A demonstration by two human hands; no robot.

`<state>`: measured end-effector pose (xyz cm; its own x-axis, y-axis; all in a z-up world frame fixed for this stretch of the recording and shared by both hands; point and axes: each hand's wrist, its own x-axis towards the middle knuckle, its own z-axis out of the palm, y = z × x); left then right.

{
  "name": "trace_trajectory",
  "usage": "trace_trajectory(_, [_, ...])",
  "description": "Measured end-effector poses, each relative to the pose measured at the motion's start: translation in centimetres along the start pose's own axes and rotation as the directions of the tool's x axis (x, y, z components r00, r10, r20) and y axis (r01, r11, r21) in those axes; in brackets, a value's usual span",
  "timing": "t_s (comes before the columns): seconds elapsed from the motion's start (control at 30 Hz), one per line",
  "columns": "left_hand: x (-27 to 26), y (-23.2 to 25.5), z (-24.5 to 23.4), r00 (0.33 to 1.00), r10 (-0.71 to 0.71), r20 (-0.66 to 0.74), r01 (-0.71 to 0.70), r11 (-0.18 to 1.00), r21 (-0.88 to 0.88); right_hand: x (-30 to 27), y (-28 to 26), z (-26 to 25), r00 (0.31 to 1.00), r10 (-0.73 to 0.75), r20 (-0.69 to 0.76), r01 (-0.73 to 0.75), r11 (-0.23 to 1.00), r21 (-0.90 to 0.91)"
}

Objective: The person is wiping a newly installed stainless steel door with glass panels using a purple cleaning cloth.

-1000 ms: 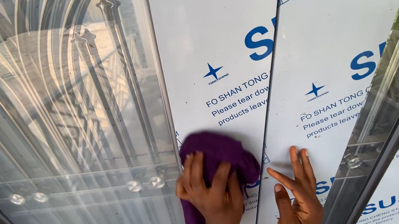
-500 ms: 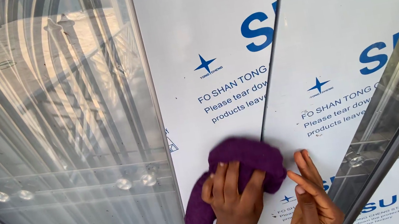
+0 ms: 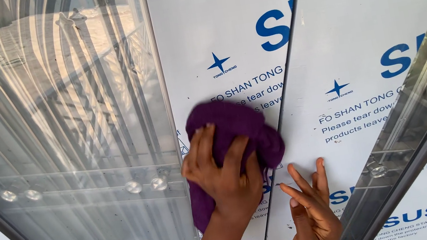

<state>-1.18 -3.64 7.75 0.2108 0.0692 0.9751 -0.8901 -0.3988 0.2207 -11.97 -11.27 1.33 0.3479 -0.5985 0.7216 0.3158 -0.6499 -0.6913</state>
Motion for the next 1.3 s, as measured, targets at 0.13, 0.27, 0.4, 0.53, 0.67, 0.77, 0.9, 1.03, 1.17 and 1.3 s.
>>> trace_trajectory(0.13, [6.7,2.3,0.5,0.997,0.07,-0.026,-0.071,0.997,-0.013,-0.2,-0.3,0.6,1.0,-0.01,0.006,0.01,1.0,-0.025])
trace_trajectory(0.27, [0.2,-0.4,0.9,0.986,0.165,0.025,-0.166,0.985,0.045,-0.2,0.2,0.8,1.0,-0.009,-0.014,0.008,0.999,-0.046])
trace_trajectory(0.4, [-12.6,-4.5,0.2,0.994,0.088,0.063,-0.094,0.991,0.098,-0.2,0.5,0.7,0.999,-0.047,-0.011,0.046,0.996,-0.08])
trace_trajectory(0.53, [-25.9,-9.1,-0.3,0.989,0.037,0.146,-0.057,0.989,0.134,-0.4,0.4,1.0,0.996,-0.084,-0.021,0.081,0.991,-0.106])
trace_trajectory(0.67, [-24.4,-9.1,-1.1,0.983,0.027,0.18,-0.05,0.991,0.127,-0.6,0.1,1.6,0.994,-0.103,-0.048,0.098,0.991,-0.089])
trace_trajectory(0.77, [-14.4,-6.8,-1.9,0.99,-0.081,0.119,0.072,0.995,0.074,-0.5,0.1,1.8,0.99,-0.126,-0.062,0.117,0.984,-0.136])
trace_trajectory(0.9, [1.6,-3.9,-2.9,0.996,-0.061,-0.063,0.059,0.998,-0.039,-0.6,-0.2,2.0,0.991,-0.108,-0.073,0.094,0.981,-0.172])
trace_trajectory(1.03, [7.4,-2.8,-2.5,0.997,0.037,-0.073,-0.038,0.999,-0.016,-0.8,-0.4,2.4,0.993,-0.078,-0.087,0.062,0.984,-0.167])
trace_trajectory(1.17, [1.3,-4.4,-1.9,0.99,0.142,-0.003,-0.142,0.989,0.031,-0.7,0.0,2.4,0.994,-0.058,-0.097,0.041,0.985,-0.168])
trace_trajectory(1.3, [-12.5,-8.0,-1.6,0.976,0.183,0.116,-0.186,0.983,0.013,-0.8,0.1,2.1,0.994,-0.064,-0.09,0.047,0.984,-0.171])
